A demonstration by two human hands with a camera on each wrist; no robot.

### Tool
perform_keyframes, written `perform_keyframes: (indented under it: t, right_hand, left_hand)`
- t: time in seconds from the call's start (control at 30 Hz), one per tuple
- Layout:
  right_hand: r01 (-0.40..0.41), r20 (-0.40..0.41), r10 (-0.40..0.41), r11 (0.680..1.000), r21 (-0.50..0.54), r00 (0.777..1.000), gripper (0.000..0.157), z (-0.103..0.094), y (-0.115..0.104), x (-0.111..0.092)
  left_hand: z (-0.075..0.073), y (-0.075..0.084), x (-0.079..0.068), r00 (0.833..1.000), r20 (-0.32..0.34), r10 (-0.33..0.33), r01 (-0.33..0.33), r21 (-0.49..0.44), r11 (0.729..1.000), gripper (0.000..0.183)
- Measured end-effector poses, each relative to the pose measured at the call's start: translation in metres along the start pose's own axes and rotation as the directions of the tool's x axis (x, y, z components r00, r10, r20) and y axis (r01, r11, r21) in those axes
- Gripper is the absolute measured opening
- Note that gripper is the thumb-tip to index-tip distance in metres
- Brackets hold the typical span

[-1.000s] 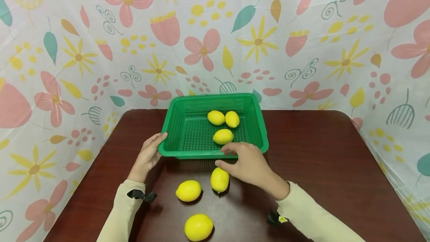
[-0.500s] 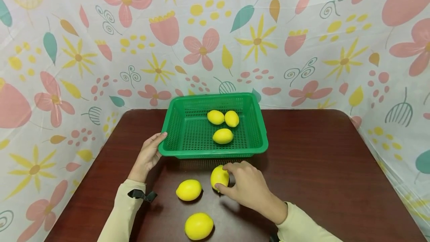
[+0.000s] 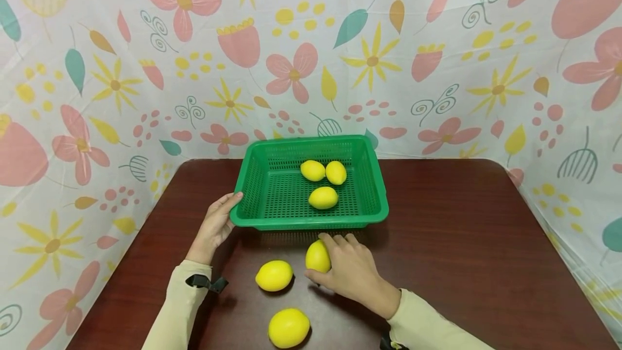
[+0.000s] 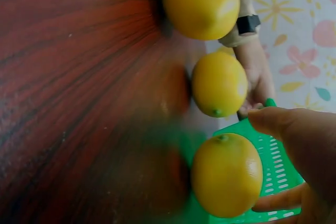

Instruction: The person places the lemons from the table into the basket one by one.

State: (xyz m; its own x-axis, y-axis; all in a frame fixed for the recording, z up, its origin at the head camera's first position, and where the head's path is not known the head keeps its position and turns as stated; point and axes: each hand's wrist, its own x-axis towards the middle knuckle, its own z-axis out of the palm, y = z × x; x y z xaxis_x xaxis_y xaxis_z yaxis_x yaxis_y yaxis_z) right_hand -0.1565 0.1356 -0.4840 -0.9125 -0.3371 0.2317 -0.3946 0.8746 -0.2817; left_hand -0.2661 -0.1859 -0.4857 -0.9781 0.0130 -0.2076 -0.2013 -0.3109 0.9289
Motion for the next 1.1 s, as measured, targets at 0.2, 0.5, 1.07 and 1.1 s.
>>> perform_keyframes:
  t: [0.2,0.5,1.07,1.1]
  right_hand:
    - [0.021,0.031,-0.021,1.000,-0.021,0.999,0.071,0.007,0.001,0.003]
    - [0.027,0.037,-0.028,0.999,0.030,0.999,0.069,0.010,0.000,0.003]
    - [0.028,0.066,-0.041,0.982,0.185,0.997,0.065,-0.007,-0.001,-0.004]
    - [0.038,0.064,-0.051,0.982,0.186,0.997,0.064,-0.010,-0.002,-0.005]
  left_hand:
    - [0.000,0.000,-0.001,1.000,-0.001,0.000,0.000,0.004,1.000,0.036]
    - [-0.001,0.000,-0.001,1.000,0.002,0.003,-0.003,-0.011,1.000,0.036]
    - [0.000,0.001,-0.001,1.000,0.002,-0.004,0.004,-0.019,1.000,0.032]
    - [-0.001,0.001,-0.001,1.000,0.002,-0.004,0.004,-0.019,1.000,0.033]
